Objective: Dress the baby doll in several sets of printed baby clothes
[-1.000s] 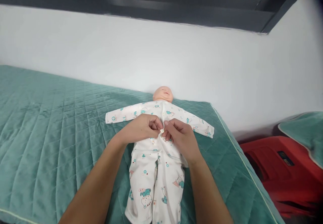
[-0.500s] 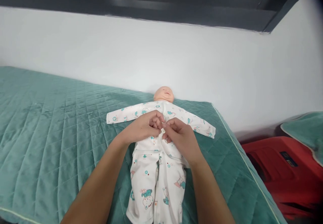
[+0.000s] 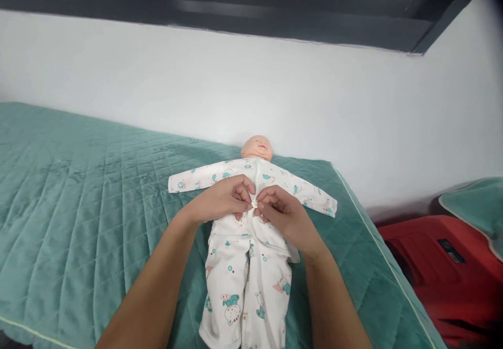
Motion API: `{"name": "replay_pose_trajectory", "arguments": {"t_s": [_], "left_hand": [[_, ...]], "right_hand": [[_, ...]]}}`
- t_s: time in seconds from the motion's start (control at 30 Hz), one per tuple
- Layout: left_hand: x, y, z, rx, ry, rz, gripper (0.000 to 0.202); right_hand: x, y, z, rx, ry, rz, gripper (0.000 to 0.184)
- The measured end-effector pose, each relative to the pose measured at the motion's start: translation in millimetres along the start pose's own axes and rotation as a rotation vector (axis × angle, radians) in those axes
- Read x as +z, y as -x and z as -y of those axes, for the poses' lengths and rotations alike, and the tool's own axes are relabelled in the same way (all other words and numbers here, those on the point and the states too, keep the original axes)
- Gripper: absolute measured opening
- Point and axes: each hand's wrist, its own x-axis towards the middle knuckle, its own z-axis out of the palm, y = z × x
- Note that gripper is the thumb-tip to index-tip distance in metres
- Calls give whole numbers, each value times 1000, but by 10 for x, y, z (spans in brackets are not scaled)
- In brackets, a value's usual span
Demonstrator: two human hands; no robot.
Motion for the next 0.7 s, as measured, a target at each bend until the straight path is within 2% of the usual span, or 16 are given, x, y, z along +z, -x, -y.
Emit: {"name": "replay_pose_trajectory", "arguments": {"t_s": [0.17, 0.27, 0.33, 0.43, 0.53, 0.6, 0.63, 0.7], "left_hand": [[-30, 12, -4, -19, 7, 67, 19], [-34, 9, 9, -20, 20, 78, 21], [-28, -5, 28, -7, 39, 41, 19], [-21, -51, 81, 49, 55, -129, 17], [-38, -126, 180, 139, -64, -468, 15], [-58, -191, 269, 211, -249, -670, 14], [-66, -225, 315, 253, -341, -721, 15], [-70, -286, 400, 335, -480, -726, 17]], "right_hand": [[10, 1, 20, 9, -107, -74, 7], [-5, -5, 30, -14, -299, -194, 6], [-22, -21, 26, -49, -420, -286, 7], [-42, -65, -16, -120, -488, -427, 8], [-43, -116, -108, -181, -357, -495, 11], [-33, -143, -176, -205, -190, -461, 15], [-26, -152, -205, -215, -99, -428, 18], [-18, -164, -250, -233, 77, -360, 25]]}}
